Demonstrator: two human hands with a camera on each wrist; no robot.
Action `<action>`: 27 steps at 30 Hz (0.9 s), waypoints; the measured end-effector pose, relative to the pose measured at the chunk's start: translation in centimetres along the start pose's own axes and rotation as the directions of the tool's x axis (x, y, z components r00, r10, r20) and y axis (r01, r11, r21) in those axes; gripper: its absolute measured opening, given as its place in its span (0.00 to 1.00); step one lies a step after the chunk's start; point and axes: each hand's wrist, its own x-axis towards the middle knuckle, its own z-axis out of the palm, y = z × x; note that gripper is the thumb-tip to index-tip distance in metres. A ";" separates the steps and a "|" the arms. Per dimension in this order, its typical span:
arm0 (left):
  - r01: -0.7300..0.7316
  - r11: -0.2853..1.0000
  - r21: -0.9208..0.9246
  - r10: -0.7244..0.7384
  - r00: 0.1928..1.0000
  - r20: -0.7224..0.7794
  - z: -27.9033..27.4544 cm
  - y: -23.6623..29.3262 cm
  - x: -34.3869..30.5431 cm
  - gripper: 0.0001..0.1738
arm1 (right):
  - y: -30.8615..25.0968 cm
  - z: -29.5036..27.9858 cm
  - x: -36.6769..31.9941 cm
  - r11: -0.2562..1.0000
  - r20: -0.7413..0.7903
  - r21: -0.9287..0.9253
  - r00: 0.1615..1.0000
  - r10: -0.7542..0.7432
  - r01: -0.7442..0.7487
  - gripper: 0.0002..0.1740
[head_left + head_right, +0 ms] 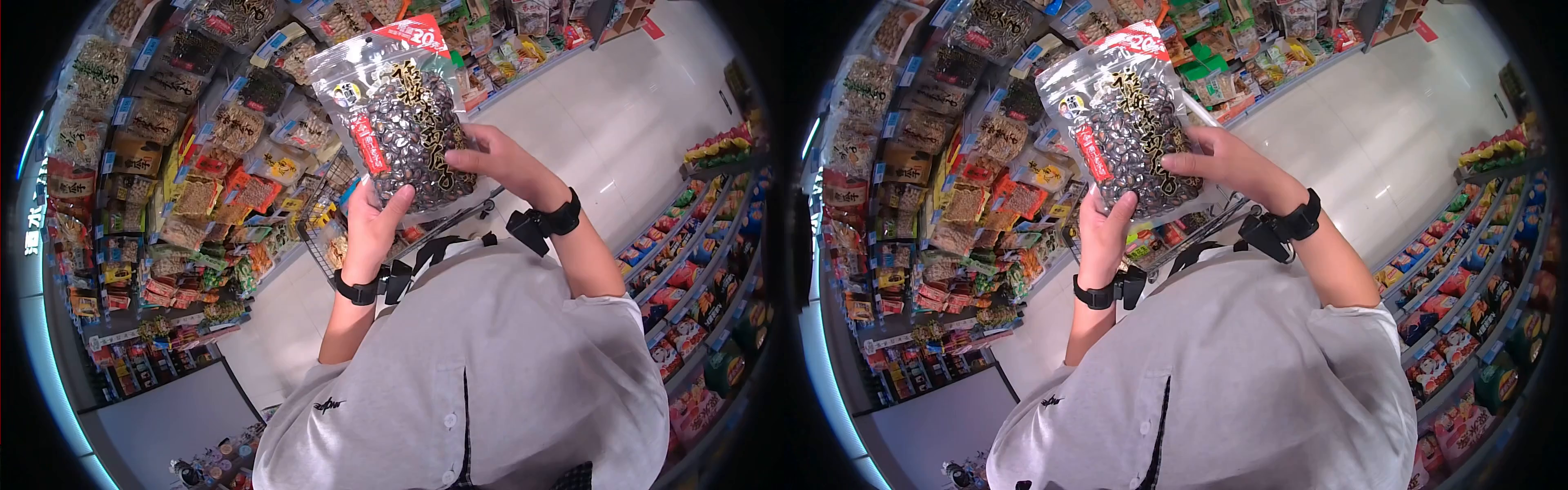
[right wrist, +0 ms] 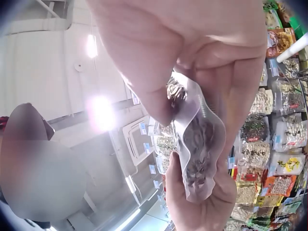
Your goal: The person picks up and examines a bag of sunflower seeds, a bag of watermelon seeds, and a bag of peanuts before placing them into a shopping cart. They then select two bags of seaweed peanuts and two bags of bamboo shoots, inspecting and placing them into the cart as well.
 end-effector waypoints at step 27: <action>-0.007 0.985 0.172 -0.007 0.997 0.081 -3.1 2.2 -0.4 0.23 | 2.3 1.9 -1.3 0.977 0.259 0.186 0.965 0.052 -0.103 0.27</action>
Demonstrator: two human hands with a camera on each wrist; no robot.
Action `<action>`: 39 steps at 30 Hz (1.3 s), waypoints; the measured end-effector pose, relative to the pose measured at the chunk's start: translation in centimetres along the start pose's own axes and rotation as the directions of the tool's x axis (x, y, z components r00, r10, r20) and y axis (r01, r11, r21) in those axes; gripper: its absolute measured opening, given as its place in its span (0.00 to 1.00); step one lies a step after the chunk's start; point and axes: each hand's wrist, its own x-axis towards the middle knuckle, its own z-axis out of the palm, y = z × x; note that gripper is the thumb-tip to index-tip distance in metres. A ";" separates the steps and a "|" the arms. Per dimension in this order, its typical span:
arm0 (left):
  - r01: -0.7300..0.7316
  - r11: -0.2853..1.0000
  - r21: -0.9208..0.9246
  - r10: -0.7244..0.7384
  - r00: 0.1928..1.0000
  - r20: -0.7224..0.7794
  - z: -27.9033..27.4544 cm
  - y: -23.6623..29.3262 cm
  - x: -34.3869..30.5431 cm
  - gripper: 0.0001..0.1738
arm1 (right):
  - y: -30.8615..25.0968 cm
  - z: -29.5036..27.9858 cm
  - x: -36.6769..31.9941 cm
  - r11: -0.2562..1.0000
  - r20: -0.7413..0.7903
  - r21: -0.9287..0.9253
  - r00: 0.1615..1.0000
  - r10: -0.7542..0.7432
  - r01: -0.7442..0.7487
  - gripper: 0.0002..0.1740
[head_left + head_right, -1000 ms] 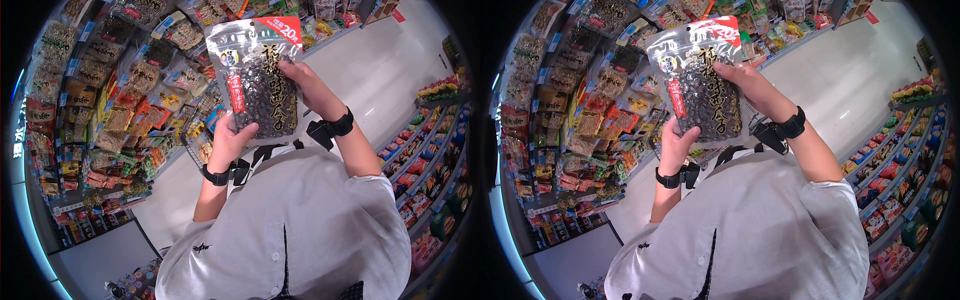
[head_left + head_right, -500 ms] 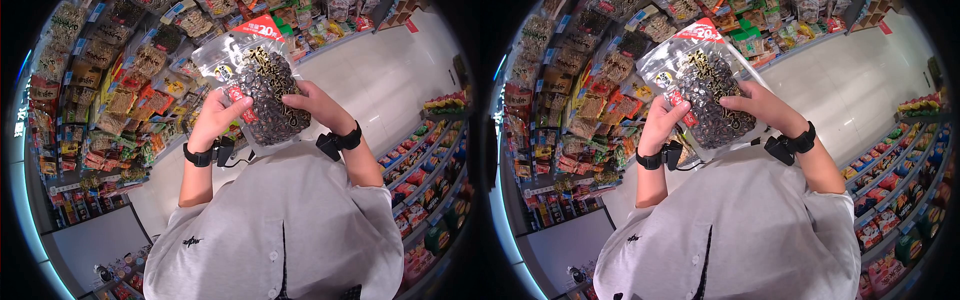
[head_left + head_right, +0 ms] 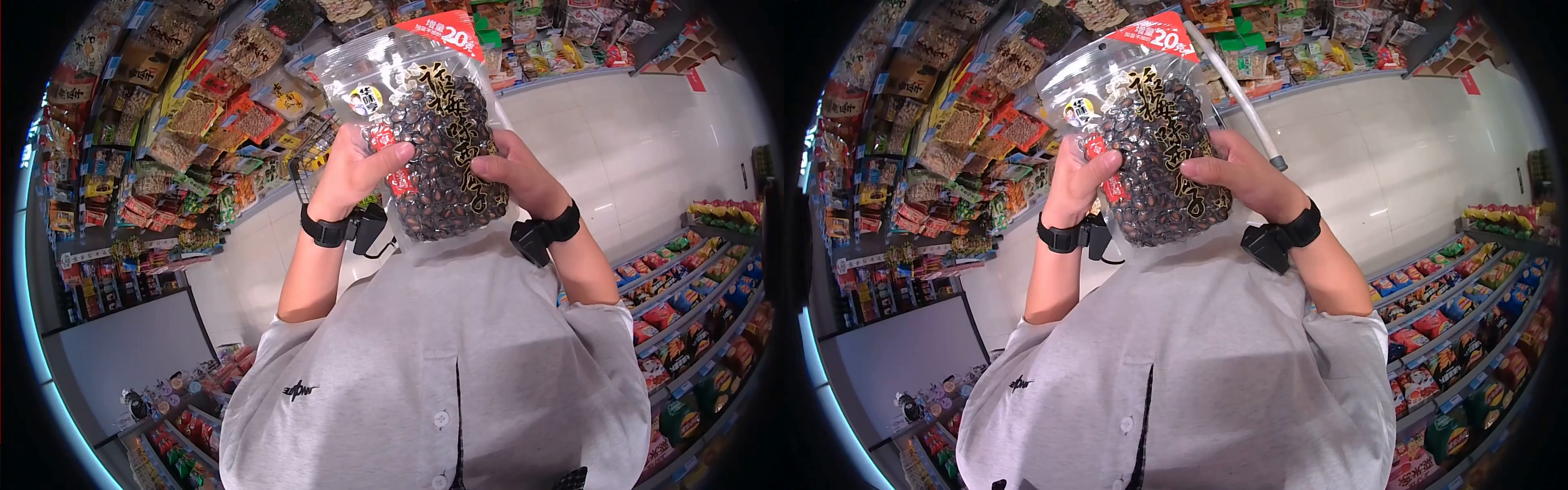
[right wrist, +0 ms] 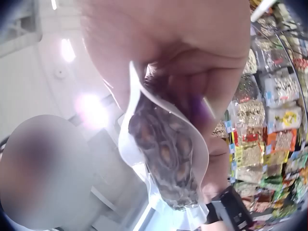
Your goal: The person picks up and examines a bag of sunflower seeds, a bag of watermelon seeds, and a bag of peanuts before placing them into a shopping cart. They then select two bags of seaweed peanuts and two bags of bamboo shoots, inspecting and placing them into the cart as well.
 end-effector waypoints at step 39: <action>-0.090 0.753 -0.652 0.018 0.993 -0.118 -2.8 -4.1 -1.0 0.25 | 4.2 -2.8 0.3 0.997 -0.041 -0.067 0.999 0.025 -0.028 0.34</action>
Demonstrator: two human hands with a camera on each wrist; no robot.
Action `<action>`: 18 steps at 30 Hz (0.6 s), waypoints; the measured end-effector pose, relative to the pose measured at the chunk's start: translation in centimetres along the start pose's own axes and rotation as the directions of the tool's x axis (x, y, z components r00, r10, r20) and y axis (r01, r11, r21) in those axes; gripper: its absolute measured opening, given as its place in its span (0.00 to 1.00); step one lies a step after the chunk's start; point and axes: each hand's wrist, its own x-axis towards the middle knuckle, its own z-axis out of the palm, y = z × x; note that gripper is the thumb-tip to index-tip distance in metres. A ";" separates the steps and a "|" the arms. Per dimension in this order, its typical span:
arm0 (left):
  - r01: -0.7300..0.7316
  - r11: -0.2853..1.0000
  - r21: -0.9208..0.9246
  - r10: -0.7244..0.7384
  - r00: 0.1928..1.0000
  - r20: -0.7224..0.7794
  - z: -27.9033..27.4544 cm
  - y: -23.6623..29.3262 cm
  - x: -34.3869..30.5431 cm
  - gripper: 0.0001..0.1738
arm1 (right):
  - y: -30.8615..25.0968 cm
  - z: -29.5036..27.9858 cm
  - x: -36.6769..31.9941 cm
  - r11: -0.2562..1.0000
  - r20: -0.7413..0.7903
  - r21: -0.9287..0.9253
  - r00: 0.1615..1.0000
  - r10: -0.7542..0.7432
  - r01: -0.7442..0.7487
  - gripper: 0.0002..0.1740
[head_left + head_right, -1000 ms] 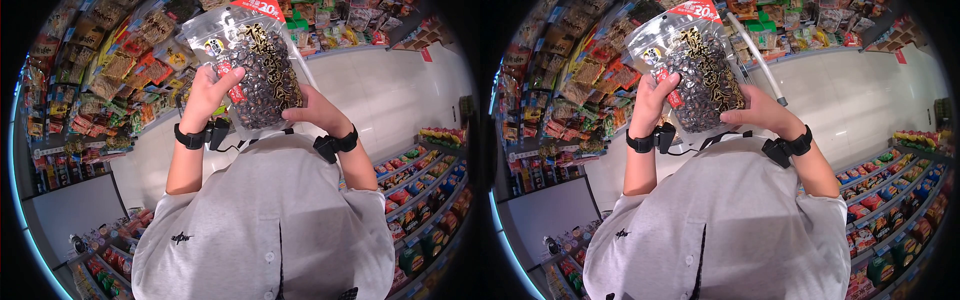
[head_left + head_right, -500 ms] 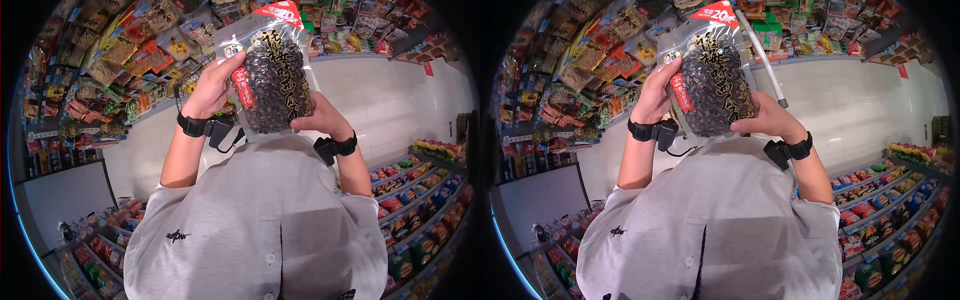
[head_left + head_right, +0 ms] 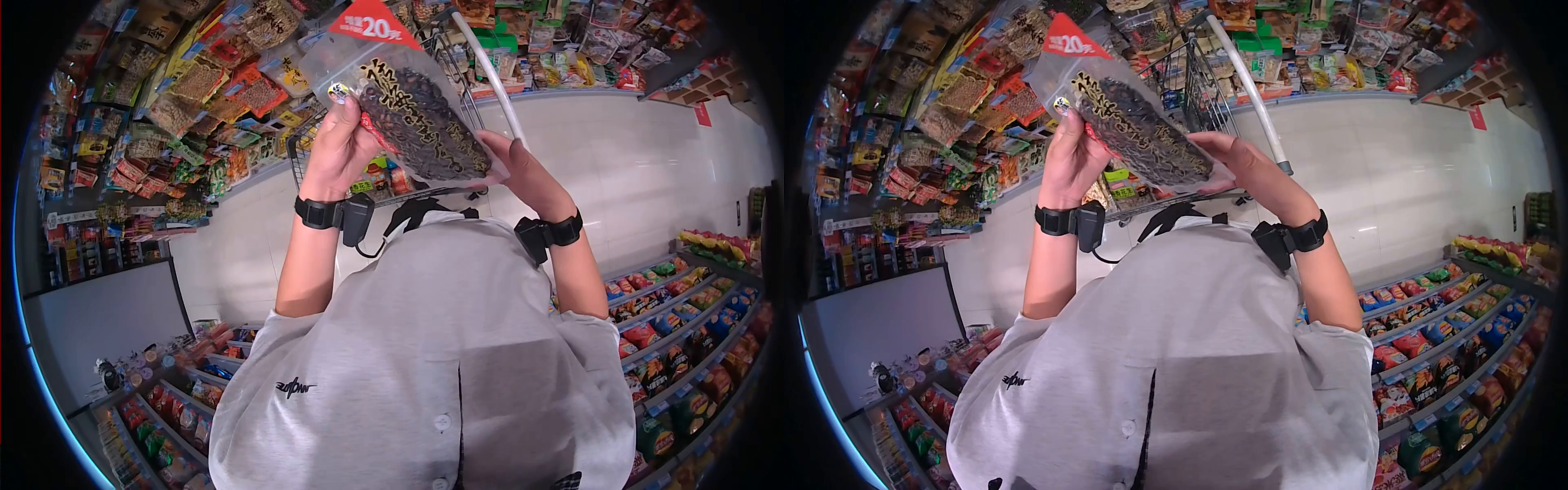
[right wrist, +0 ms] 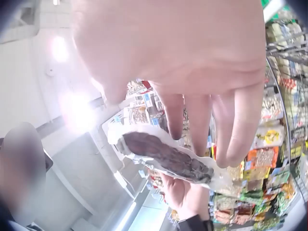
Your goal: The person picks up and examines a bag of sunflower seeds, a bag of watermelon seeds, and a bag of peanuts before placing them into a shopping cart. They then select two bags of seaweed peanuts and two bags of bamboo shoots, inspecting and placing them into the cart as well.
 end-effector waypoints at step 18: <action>0.042 0.948 -0.314 -0.107 0.975 -0.192 0.0 1.8 -2.1 0.36 | 0.5 1.2 3.7 0.927 -0.167 -0.359 0.985 0.052 -0.110 0.18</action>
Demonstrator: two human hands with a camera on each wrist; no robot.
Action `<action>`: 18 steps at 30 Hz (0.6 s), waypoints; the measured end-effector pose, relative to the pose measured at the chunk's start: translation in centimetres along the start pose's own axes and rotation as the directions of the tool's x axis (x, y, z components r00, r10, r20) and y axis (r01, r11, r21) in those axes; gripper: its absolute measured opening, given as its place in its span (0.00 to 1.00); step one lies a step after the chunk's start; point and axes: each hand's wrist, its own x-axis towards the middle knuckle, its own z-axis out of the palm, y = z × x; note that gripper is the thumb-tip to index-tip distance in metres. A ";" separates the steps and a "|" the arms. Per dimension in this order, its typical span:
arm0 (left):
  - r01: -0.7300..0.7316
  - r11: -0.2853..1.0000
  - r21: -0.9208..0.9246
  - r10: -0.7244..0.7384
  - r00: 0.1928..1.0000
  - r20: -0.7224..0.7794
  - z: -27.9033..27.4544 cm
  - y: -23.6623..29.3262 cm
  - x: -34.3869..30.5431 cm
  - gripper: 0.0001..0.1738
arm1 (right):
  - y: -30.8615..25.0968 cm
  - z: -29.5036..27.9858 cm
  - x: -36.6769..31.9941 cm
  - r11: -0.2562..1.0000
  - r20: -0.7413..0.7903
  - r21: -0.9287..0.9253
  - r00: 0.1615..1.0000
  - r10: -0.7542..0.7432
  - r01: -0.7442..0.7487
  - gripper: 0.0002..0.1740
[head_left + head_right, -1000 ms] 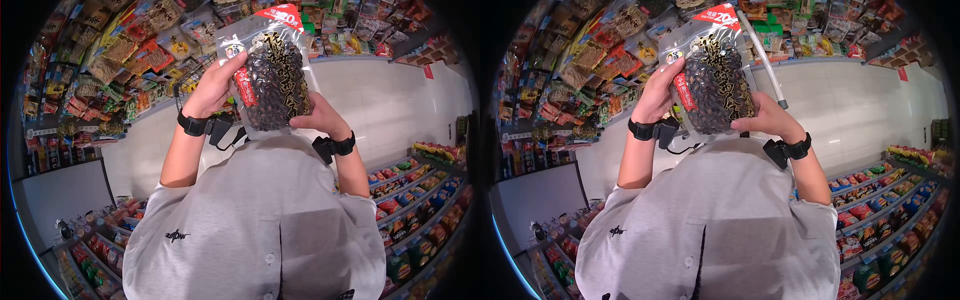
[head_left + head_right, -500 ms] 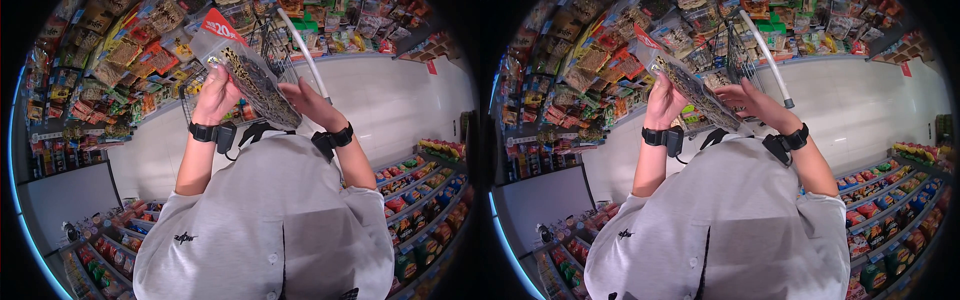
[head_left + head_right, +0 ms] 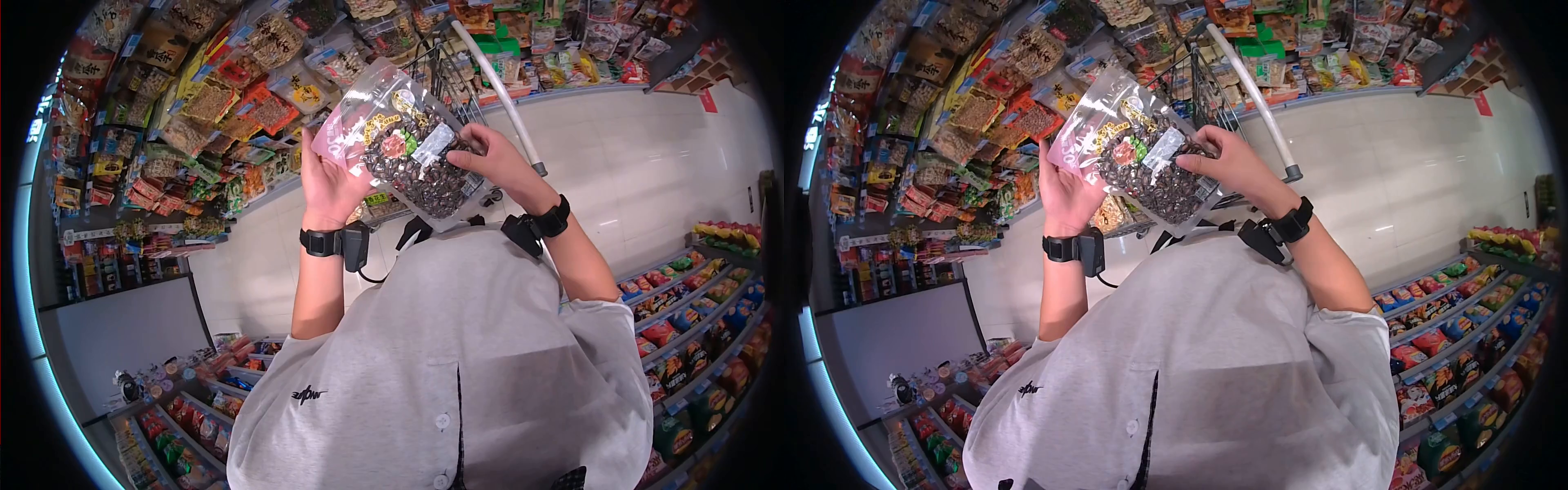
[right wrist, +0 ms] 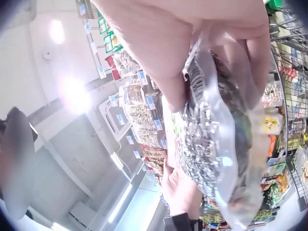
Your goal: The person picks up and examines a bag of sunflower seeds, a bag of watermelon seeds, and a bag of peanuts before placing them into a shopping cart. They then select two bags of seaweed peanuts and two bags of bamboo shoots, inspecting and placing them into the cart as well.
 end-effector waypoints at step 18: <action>-0.033 0.833 0.552 0.077 0.995 -0.057 1.6 -1.7 -1.2 0.15 | -1.7 0.9 -3.7 0.975 0.398 0.219 0.916 -0.048 -0.044 0.34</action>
